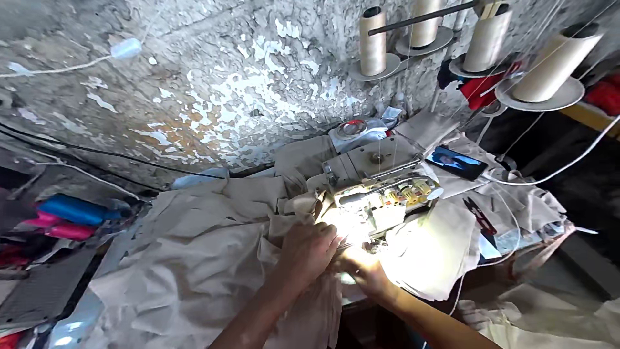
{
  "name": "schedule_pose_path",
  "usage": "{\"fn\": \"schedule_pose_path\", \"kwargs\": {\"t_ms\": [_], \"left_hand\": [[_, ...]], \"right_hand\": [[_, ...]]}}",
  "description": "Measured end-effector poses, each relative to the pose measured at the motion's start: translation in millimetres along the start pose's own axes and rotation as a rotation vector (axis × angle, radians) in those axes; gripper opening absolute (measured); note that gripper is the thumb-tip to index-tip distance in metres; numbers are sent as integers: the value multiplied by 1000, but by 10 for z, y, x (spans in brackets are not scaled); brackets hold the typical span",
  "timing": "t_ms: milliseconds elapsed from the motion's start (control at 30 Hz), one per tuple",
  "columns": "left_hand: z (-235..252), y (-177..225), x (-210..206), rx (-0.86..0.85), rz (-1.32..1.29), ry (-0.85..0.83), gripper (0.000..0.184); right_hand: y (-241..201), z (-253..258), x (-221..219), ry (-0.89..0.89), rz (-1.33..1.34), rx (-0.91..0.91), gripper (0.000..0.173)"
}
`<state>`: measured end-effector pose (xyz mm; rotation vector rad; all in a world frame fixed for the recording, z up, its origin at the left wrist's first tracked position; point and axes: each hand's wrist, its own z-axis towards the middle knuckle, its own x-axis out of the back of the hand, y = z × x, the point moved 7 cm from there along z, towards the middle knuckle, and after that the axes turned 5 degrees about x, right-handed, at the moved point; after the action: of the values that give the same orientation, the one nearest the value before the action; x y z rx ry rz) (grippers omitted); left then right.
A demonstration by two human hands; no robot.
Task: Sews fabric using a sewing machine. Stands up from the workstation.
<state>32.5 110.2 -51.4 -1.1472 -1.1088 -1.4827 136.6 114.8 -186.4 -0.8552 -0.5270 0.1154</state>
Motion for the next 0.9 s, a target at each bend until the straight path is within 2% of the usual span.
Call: {"fn": "schedule_pose_path", "kwargs": {"t_ms": [67,133,233,267,433,533,633,767,900], "left_hand": [[10,70,-8,-47,-1,21,30],[30,148,-24,-72,-7,-7,29],[47,223,-39,-117,16,11,29],[53,208,-32,-112,10,1,29],[140,-37,31,-5,-178,-103,25],[148,49,-41,-15,-292,-187,27],[165,211,-9,-60,-272,-163,27],[188,104,114,-28,-124,-27,25],[169,36,1,48,-165,-73,24]], "right_hand": [[-6,170,374,152,-153,-62,18],[26,369,556,100,-281,-80,23],[93,524,531,-156,-308,-87,21],[115,535,518,-183,-301,-73,19],[239,381,513,-129,-262,8,16],[268,381,500,-45,-310,134,14],[243,467,459,-7,-349,174,14],[321,429,443,36,-263,166,12],[357,288,515,4,-233,105,13]]}}
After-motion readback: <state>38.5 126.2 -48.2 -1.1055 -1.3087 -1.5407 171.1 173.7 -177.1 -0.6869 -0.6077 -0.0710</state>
